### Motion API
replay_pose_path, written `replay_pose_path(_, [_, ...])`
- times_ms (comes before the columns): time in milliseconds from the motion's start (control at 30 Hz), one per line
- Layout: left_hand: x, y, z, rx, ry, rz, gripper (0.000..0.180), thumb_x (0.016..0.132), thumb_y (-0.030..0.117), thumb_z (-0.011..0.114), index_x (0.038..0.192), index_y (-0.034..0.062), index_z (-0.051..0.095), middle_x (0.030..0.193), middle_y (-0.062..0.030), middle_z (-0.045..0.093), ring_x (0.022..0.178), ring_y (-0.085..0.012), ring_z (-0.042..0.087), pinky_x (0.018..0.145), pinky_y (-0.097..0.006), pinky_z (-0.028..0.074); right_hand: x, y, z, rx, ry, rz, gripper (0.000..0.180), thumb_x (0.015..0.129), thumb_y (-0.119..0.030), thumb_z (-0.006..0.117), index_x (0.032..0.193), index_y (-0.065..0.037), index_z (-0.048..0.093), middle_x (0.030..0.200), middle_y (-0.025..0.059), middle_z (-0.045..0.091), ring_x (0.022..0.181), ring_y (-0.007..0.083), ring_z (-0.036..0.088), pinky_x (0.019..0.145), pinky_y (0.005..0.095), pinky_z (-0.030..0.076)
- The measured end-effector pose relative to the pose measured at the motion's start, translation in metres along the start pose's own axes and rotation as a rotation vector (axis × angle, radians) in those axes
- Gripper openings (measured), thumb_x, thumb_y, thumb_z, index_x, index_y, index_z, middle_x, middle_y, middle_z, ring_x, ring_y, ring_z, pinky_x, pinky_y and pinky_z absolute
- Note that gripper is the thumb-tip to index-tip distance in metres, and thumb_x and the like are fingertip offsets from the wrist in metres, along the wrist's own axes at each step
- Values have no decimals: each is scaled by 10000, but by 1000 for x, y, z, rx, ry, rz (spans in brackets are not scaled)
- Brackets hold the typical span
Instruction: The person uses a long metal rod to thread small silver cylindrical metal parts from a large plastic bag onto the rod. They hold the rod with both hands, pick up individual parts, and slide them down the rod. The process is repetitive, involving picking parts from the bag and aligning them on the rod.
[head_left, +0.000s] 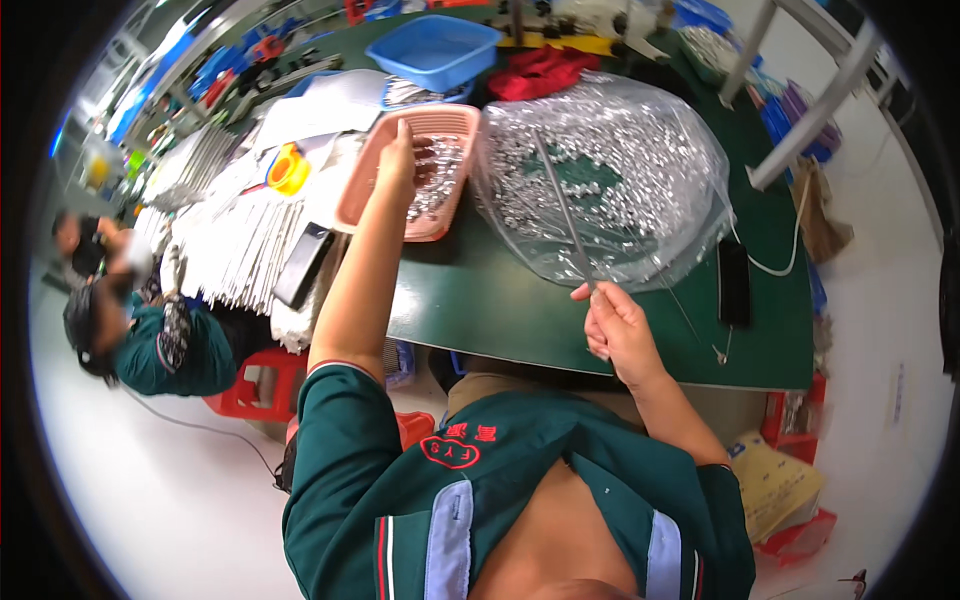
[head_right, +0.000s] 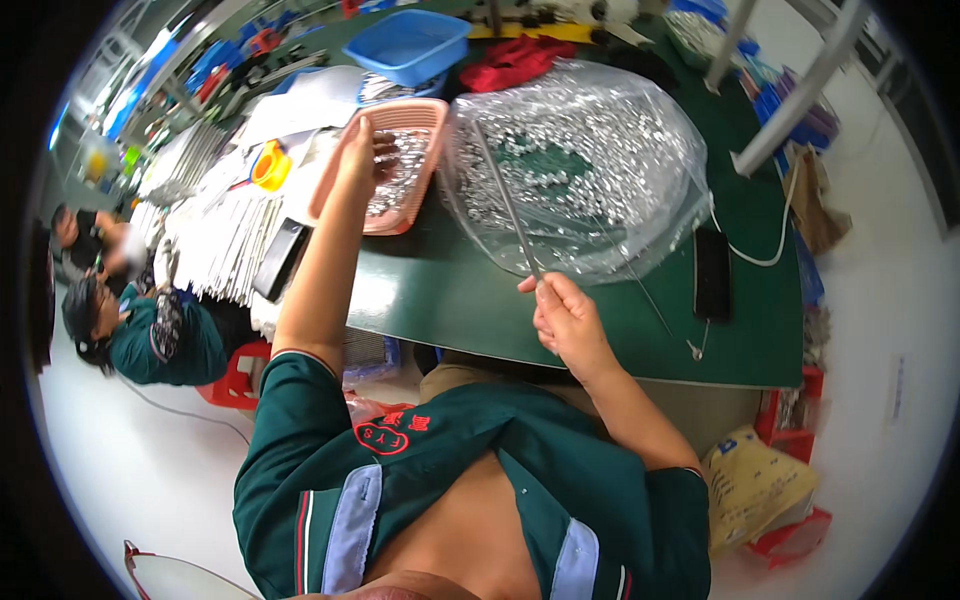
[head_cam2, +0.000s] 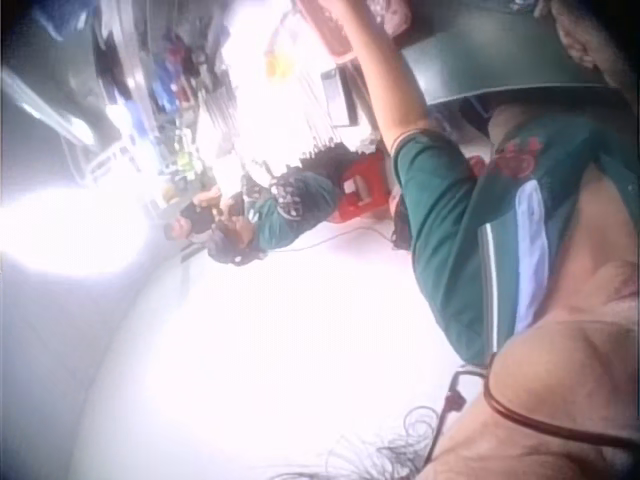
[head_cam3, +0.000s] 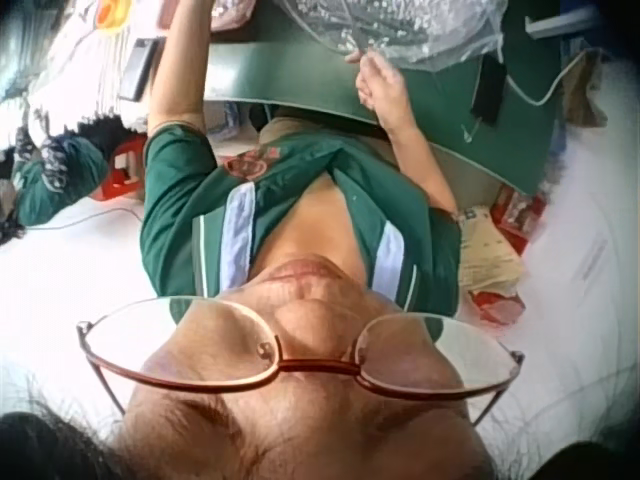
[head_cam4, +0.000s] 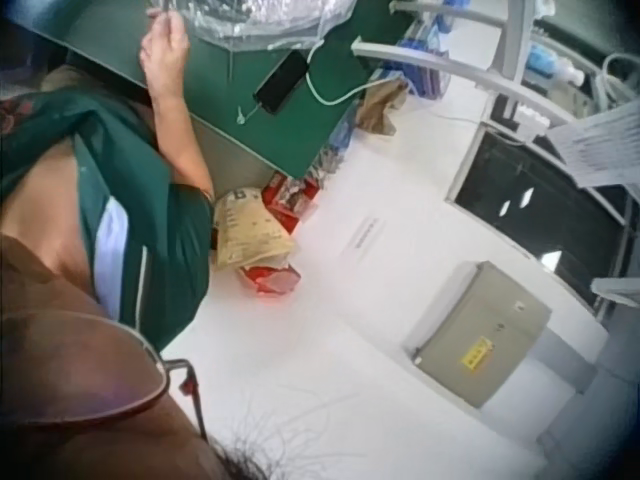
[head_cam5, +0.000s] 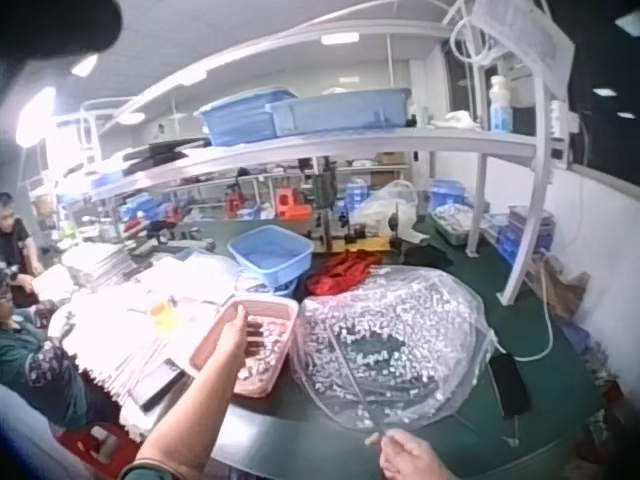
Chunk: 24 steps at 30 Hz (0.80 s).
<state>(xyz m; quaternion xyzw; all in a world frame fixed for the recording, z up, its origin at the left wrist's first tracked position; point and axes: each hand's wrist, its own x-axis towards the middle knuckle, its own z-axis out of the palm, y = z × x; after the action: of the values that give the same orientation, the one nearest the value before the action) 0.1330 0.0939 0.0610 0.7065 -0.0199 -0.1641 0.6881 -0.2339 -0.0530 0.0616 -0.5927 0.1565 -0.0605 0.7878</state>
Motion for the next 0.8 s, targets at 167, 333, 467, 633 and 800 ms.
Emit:
replay_pose_path(167, [-32, 10, 85, 158, -175, 396, 247, 864, 232, 623, 941, 0, 655, 732, -49, 630, 588, -109, 552, 531, -245, 434, -20, 41, -44, -523, 336, -217, 176, 946, -167, 529, 960, -16, 618, 594, -14, 450, 525, 47, 406, 490, 219, 340])
replay_pose_path(333, [-25, -21, 155, 613, -299, 757, 250, 825, 235, 644, 941, 14, 664, 824, -141, 682, 749, -261, 660, 694, -355, 502, -33, 40, -59, -638, 452, -309, 137, 929, -118, 542, 940, 3, 606, 575, 11, 462, 528, 50, 420, 496, 231, 360])
replay_pose_path(467, [-14, -39, 199, 968, -290, 800, 263, 835, 287, 621, 902, 36, 664, 914, -185, 635, 854, -340, 620, 777, -410, 483, -35, 46, -72, -516, 459, -188, 137, 929, -108, 542, 947, 11, 605, 589, 0, 447, 543, 43, 401, 503, 222, 352])
replay_pose_path(633, [-4, -52, 245, 1174, -242, 936, 387, 846, 374, 603, 1058, 51, 606, 1067, -174, 580, 1019, -369, 534, 875, -443, 444, -32, 44, -79, -270, 473, -67, 142, 934, -116, 535, 944, 5, 609, 610, -38, 441, 566, 25, 379, 509, 207, 328])
replay_pose_path(800, [21, -57, 294, 1068, -325, 1132, 485, 877, 394, 558, 1242, 77, 515, 1229, -195, 507, 1145, -368, 476, 964, -428, 396, -30, 43, -84, -315, 465, -37, 147, 925, -127, 548, 954, 0, 615, 614, -28, 468, 575, 30, 412, 521, 216, 354])
